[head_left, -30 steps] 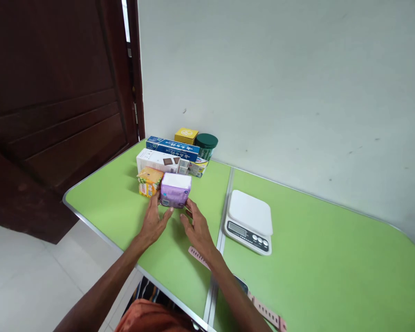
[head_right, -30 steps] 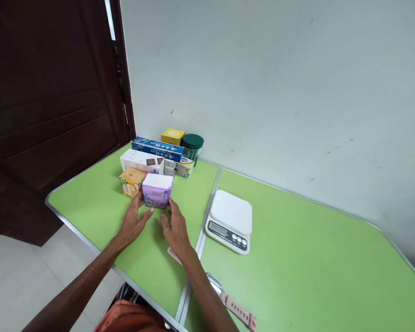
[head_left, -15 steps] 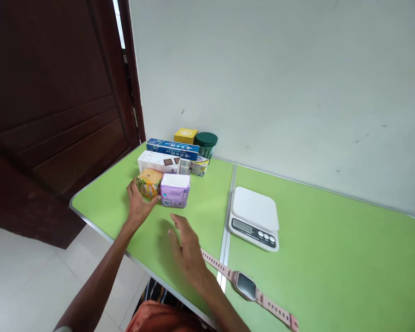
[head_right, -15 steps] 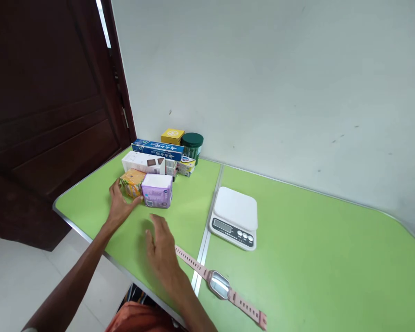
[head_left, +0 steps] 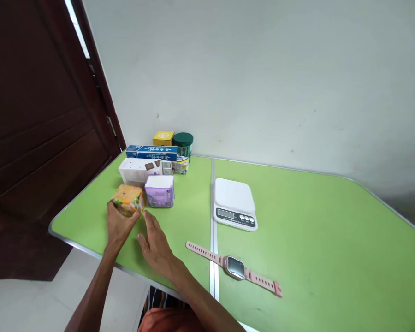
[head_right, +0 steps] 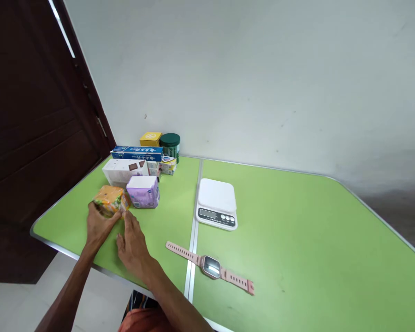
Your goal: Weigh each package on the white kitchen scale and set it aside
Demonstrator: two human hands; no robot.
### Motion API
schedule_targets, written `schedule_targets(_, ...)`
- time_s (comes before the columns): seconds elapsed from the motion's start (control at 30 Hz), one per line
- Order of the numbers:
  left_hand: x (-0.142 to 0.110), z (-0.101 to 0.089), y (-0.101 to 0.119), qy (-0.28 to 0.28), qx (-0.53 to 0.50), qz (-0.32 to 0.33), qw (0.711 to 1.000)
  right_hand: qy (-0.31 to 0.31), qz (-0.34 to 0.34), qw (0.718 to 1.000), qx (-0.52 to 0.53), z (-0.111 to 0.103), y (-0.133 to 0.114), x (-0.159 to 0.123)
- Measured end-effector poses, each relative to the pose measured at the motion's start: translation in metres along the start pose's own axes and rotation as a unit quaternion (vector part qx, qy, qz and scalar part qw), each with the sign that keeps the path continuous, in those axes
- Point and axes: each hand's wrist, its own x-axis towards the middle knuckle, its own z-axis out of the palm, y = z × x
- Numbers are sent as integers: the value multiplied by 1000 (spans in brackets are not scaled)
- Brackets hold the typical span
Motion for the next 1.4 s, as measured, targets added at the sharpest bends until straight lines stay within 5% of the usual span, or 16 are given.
schedule_targets(0.2,-64,-43,-16,-14,14,-55,998,-6,-38,999,24,14,-17,-42)
schedule_targets(0.37,-97,-36,5,-9,-12,-29,999,80,-68,994,3,-7,-43,-79)
schedule_targets(0.6,-119,45,96,-95,-124,121,980,241,-50,966,-85,-109,-40,-86)
schedule_targets(0.8,-117,146,168,-155,-120,191,962,322,-6,936,-140,-199,21,-65)
schedule_targets(0.93,-117,193,193,-151,-47,193,968,328,41,933,-142,-244,57,-50)
schedule_targets(1.1,-118,217,203,-139,-3,192,972,311,67,939,-135,-268,80,-39)
schedule_targets(1.4,-121,227,196,-143,21,227,963,284,74,953,-74,-286,88,-38)
